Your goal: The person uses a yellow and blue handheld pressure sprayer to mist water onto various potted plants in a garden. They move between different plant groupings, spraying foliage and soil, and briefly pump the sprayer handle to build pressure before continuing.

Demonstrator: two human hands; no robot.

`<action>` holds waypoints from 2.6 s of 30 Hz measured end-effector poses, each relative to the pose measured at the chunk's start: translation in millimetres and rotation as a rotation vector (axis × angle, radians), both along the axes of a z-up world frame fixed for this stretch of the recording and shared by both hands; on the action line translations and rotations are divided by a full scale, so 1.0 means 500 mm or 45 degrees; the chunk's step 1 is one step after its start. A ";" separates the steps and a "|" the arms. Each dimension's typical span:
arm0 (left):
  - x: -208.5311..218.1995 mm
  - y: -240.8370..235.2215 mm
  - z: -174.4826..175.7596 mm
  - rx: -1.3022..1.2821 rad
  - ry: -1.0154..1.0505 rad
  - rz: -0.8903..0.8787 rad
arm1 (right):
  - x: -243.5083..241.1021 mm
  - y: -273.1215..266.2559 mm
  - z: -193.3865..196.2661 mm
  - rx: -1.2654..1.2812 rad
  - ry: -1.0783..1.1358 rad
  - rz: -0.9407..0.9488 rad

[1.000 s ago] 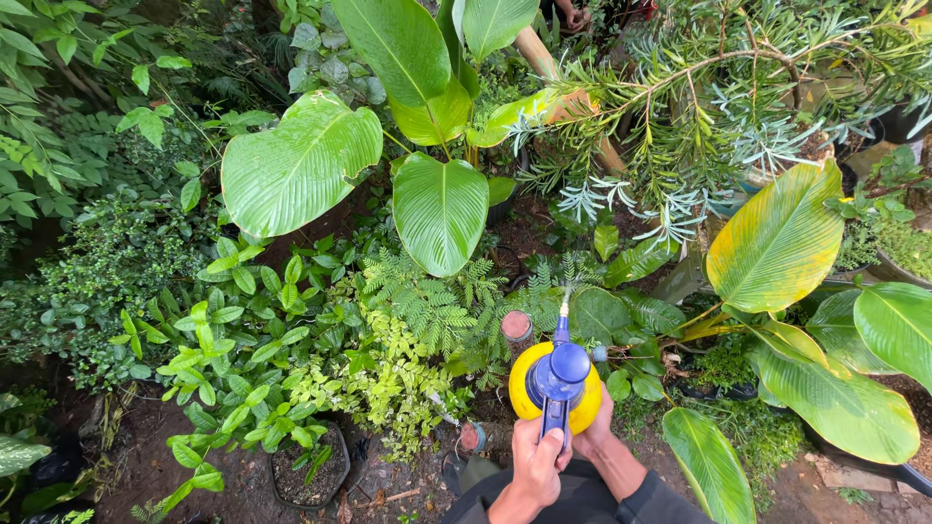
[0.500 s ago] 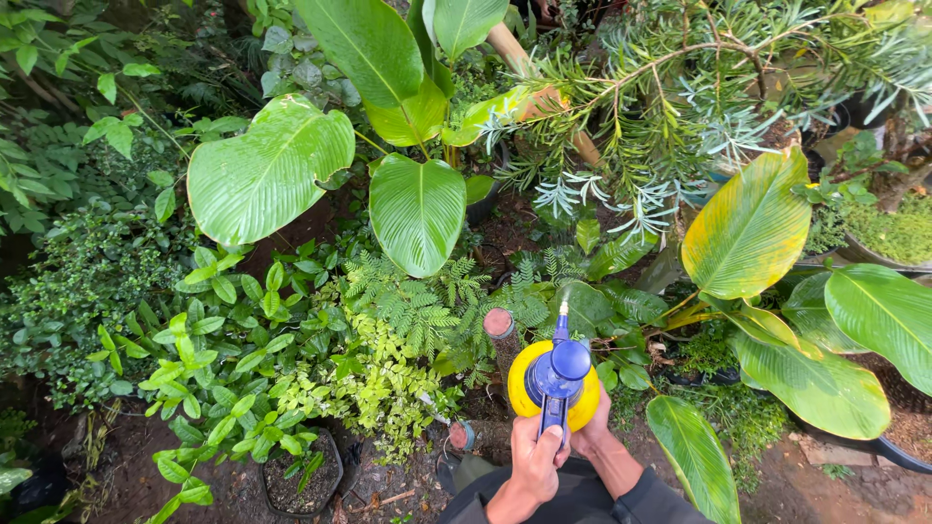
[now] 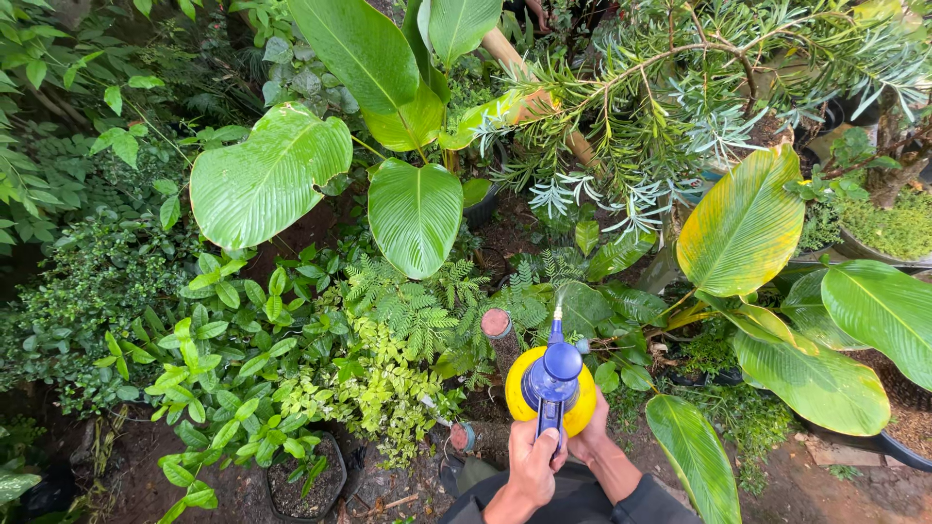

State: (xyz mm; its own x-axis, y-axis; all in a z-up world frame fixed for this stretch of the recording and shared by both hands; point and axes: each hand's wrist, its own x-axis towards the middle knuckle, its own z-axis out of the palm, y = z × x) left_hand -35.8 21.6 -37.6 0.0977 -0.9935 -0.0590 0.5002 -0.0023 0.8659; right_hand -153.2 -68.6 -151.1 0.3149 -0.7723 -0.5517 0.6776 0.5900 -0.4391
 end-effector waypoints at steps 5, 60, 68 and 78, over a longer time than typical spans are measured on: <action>0.002 0.007 0.004 -0.015 -0.032 0.016 | 0.001 0.005 -0.001 -0.001 -0.004 0.030; 0.005 0.128 -0.062 -0.021 0.108 0.493 | 0.102 0.059 0.031 0.127 -0.089 0.516; 0.019 0.148 -0.100 -0.022 0.155 0.602 | 0.145 0.069 0.039 0.196 -0.036 0.602; 0.046 0.175 -0.097 0.064 0.136 0.682 | 0.188 0.083 0.028 0.229 -0.037 0.705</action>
State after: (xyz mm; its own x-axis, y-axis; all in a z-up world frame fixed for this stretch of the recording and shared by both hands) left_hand -13.0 108.9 -85.9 0.5801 -0.8021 -0.1420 0.5277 0.2372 0.8157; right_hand -59.0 -27.2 -137.2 0.6622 -0.3832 -0.6439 0.2573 0.9234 -0.2850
